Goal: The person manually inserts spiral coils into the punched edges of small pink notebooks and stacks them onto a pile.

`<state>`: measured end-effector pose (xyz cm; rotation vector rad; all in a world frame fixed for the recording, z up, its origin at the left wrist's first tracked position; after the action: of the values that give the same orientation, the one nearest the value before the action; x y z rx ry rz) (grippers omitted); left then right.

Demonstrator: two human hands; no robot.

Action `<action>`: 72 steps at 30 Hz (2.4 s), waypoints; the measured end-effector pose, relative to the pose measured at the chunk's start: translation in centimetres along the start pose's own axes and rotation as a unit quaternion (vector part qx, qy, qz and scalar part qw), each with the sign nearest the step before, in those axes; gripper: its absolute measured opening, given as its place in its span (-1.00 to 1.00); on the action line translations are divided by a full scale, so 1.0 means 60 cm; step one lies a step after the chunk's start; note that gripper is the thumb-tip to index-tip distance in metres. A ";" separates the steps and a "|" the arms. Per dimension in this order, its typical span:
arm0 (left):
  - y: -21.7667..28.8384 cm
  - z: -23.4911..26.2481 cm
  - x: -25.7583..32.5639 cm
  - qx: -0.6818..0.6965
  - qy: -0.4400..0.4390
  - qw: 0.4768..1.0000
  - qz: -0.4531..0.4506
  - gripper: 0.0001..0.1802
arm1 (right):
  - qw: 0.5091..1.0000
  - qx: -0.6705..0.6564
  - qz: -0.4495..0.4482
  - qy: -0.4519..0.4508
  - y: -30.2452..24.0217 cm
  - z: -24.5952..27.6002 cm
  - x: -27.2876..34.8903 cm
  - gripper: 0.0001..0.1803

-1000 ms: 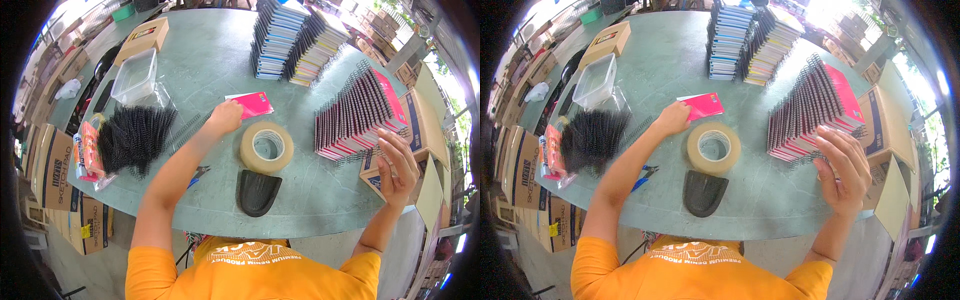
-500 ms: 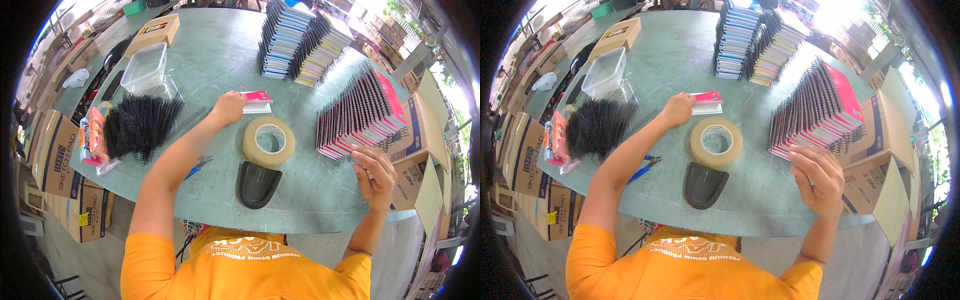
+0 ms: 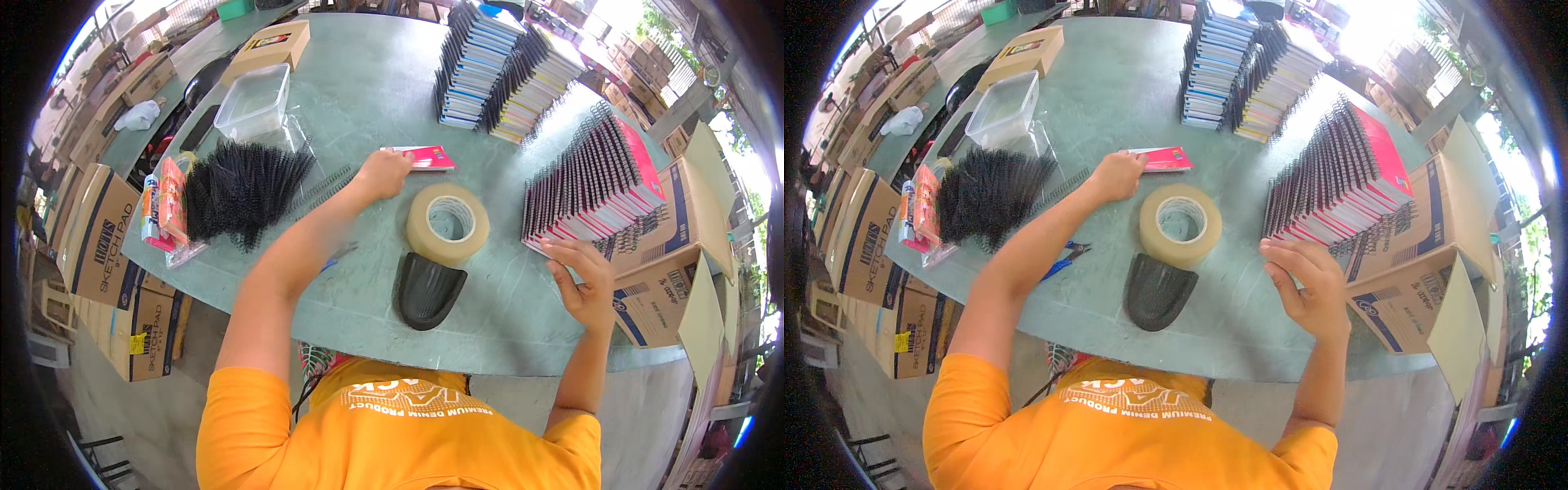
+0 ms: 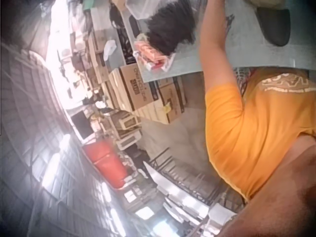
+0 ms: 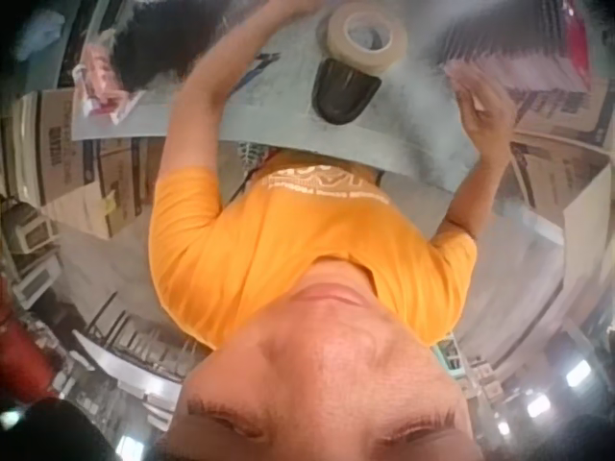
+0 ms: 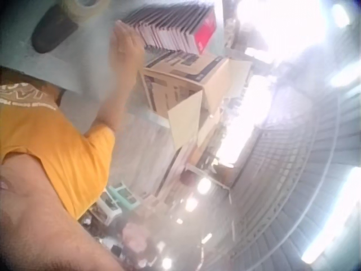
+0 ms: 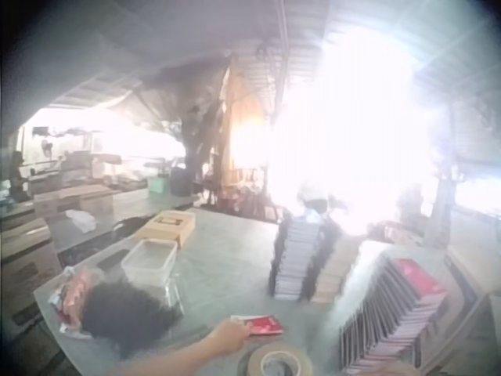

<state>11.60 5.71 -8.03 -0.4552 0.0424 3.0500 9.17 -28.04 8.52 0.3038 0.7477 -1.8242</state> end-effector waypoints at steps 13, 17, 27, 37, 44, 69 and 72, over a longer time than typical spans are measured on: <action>0.133 0.165 0.036 0.449 -0.004 0.892 0.039 -0.65 | 0.884 -0.372 -0.279 0.051 0.169 -0.229 -0.016 -0.33; 0.116 0.131 0.079 0.763 0.025 0.630 0.144 -0.61 | 0.840 -0.464 -0.254 0.125 0.132 -0.222 -0.022 -0.48; 0.145 0.109 0.075 0.645 0.034 0.751 0.137 -0.62 | 0.855 -0.428 -0.286 0.068 0.118 -0.233 -0.018 -0.61; 0.147 0.069 0.103 0.631 0.069 0.749 0.190 -0.63 | 0.986 -0.087 -0.030 0.138 0.025 -0.178 -0.082 -0.44; 0.043 0.093 0.119 0.442 0.019 0.882 0.166 -0.55 | 0.997 -0.034 -0.070 0.006 0.017 -0.227 -0.104 -0.77; 0.087 0.136 0.137 0.363 0.184 0.894 0.190 -0.71 | 0.984 -0.110 -0.136 -0.010 0.023 -0.224 -0.125 -0.84; 0.076 0.158 0.139 0.412 0.186 0.870 0.197 -0.76 | 0.997 0.012 -0.067 0.032 0.020 -0.246 -0.127 -0.85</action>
<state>0.57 1.94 -1.30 -1.0083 1.5366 2.8183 11.01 -13.34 0.85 0.3358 0.8076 -1.9586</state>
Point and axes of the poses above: each hand's wrist, its own x-axis away from the middle knuckle, its own z-axis out of the back of the hand, y = z × x, the point moved 2 cm from there along -x, towards the middle knuckle, and after that the axes turned 1 degree about -x, right-handed, at the moved point
